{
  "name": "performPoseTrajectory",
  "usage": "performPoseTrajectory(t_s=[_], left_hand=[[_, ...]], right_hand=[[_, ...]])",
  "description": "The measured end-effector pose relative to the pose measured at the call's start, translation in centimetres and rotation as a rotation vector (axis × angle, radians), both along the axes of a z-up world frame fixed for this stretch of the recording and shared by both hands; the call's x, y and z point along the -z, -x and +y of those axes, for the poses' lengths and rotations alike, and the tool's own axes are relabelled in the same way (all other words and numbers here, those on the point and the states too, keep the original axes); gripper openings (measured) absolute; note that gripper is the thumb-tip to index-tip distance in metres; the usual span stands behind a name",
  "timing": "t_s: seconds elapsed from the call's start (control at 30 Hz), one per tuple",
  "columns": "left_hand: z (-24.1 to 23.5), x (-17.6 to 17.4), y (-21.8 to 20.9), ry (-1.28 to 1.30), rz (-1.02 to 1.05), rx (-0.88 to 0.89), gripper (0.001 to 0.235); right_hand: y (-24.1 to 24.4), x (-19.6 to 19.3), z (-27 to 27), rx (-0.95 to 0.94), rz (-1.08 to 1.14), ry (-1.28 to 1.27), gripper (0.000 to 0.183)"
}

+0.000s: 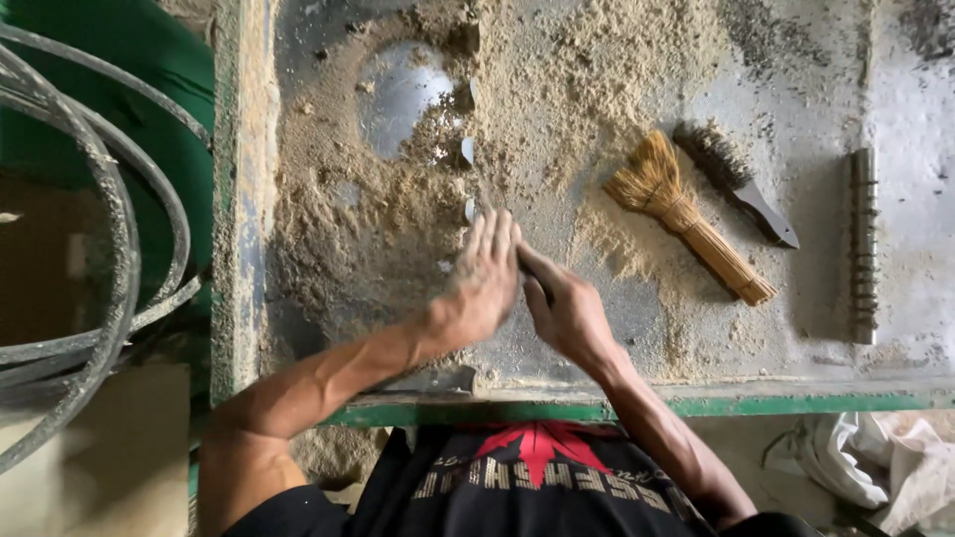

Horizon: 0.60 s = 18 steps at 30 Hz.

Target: Cleaning residues from a metal machine tray using scrapers, brushes, and a screwdriver.

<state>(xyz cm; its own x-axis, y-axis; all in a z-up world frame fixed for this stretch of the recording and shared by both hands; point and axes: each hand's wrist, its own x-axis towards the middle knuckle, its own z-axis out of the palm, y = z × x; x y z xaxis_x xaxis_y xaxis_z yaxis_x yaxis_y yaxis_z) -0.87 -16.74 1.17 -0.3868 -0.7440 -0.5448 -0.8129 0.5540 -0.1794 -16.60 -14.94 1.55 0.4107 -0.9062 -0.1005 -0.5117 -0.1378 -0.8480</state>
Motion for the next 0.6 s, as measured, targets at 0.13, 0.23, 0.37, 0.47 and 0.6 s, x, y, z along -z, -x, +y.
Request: performPoseTrajectory(t_s=[0.13, 0.23, 0.37, 0.47, 0.6], left_hand=[[2.8, -2.2, 0.6, -0.095, -0.045, 0.156, 0.076], [3.2, -0.3, 0.8, -0.147, 0.142, 0.143, 0.072], [2.5, 3.2, 0.5, -0.02, 0.107, 0.144, 0.074], [1.6, 1.2, 0.8, -0.039, 0.101, 0.159, 0.075], [1.8, 0.3, 0.9, -0.149, 0.058, 0.106, 0.08]], right_hand=[[1.5, -2.5, 3.4, 0.049, 0.07, -0.027, 0.047], [1.8, -1.3, 3.9, 0.04, 0.05, -0.108, 0.047], [1.1, -1.1, 2.8, 0.056, 0.074, -0.078, 0.049], [0.9, -1.2, 3.0, 0.093, 0.091, -0.061, 0.049], [0.8, -1.7, 3.1, 0.064, 0.091, 0.005, 0.047]])
